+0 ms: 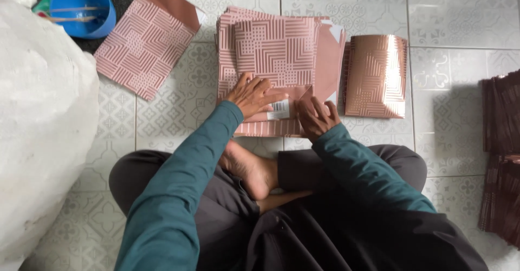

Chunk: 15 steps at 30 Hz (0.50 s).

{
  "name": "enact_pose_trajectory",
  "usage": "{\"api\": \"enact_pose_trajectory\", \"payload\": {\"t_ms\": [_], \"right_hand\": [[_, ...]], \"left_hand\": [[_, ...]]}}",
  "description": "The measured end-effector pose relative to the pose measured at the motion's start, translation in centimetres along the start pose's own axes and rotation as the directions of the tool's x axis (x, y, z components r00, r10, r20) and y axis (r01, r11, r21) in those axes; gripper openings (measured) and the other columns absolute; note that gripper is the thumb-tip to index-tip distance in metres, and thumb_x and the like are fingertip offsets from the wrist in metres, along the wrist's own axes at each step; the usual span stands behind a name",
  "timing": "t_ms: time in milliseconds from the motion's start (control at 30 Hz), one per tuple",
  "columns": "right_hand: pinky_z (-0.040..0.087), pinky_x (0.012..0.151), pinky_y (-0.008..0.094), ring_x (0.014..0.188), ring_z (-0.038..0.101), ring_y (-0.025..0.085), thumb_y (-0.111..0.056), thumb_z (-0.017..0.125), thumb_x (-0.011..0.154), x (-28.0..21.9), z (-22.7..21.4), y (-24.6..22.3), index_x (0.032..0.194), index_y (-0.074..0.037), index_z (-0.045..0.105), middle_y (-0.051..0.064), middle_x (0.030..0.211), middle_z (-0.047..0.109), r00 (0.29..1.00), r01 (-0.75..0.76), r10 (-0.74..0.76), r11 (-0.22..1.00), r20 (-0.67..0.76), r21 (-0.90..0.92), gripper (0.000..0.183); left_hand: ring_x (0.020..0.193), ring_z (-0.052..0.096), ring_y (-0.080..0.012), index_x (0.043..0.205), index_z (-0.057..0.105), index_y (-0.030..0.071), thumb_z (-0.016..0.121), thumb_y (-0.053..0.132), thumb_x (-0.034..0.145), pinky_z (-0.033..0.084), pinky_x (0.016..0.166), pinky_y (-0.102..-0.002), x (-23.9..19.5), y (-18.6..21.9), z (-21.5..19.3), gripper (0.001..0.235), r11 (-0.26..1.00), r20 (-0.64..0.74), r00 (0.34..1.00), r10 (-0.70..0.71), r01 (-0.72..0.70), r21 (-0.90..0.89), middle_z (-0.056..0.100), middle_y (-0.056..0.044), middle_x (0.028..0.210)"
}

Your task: The person sits on the floor and folds patterned paper sheets into small packets by hand. They repeatedly fold the sides and bottom of each sheet, then place the finished packet onto a growing stack.

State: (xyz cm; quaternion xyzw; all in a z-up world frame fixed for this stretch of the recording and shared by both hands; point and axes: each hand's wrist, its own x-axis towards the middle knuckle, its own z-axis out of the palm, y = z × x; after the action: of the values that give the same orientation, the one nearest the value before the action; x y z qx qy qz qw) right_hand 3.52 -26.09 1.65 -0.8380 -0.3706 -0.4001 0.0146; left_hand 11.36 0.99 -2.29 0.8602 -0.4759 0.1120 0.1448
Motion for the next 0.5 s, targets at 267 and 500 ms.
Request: {"api": "enact_pose_trajectory", "payload": {"t_ms": [267,500], "right_hand": [[0.048,0.084,0.046,0.106,0.067,0.032,-0.016,0.063,0.093,-4.0,-3.2,-0.2,0.102,-0.011,0.075,0.006,0.115,0.07,0.999,0.0,0.003,0.998,0.052,-0.066,0.016],[0.049,0.083,0.042,0.103,0.066,0.03,-0.025,0.064,0.088,-8.2,-0.5,0.3,0.112,-0.013,0.074,0.005,0.111,0.066,0.994,-0.075,0.077,0.997,0.079,-0.02,0.028]], "left_hand": [[0.082,0.048,-0.0251,0.138,0.052,0.038,0.065,0.048,0.092,0.038,0.088,-0.055,0.0,1.5,-1.4,0.048,0.999,-0.026,1.0,-0.013,0.014,0.033,0.04,-0.001,0.097],[0.084,0.047,-0.0275,0.147,0.044,0.039,0.07,0.038,0.092,0.038,0.09,-0.058,-0.1,3.2,-1.2,0.061,0.989,-0.003,0.994,-0.105,0.105,0.102,0.041,-0.004,0.099]]}}
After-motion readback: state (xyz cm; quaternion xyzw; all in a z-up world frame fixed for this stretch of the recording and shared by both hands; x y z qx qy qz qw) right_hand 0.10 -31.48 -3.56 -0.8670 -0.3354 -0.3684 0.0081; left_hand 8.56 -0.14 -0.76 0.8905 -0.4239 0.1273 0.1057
